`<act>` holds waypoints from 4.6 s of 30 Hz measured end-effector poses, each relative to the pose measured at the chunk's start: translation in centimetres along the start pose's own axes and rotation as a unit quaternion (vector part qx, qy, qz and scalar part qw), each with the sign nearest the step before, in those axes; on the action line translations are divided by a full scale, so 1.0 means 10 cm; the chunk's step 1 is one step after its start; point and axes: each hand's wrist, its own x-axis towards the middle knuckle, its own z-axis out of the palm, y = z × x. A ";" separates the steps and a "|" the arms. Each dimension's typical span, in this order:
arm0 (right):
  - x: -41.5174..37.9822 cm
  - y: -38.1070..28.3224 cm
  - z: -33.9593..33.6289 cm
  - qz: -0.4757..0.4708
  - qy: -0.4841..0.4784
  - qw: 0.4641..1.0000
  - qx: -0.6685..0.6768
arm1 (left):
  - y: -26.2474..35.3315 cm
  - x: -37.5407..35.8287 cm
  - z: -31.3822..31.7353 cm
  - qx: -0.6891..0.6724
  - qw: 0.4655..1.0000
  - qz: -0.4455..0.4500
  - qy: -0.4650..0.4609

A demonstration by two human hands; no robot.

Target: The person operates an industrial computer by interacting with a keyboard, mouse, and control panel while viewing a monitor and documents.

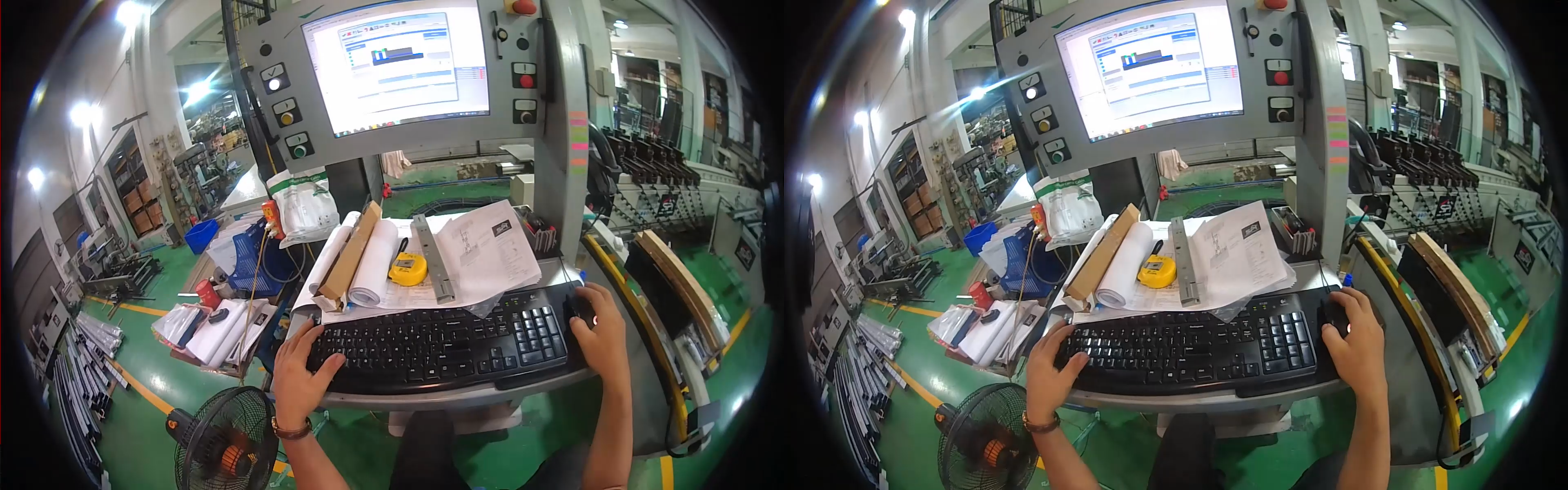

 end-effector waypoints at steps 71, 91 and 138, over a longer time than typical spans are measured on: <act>0.04 -0.03 -0.01 -0.006 -0.071 0.997 -0.004 | -0.01 0.01 0.00 -0.004 1.000 0.003 -0.001; 0.03 -0.04 0.00 0.001 -0.065 0.998 0.004 | 0.00 0.00 0.00 0.004 1.000 0.009 0.001; 0.00 -0.02 -0.01 -0.026 -0.010 0.999 0.019 | 0.00 0.01 0.00 -0.002 1.000 -0.007 -0.006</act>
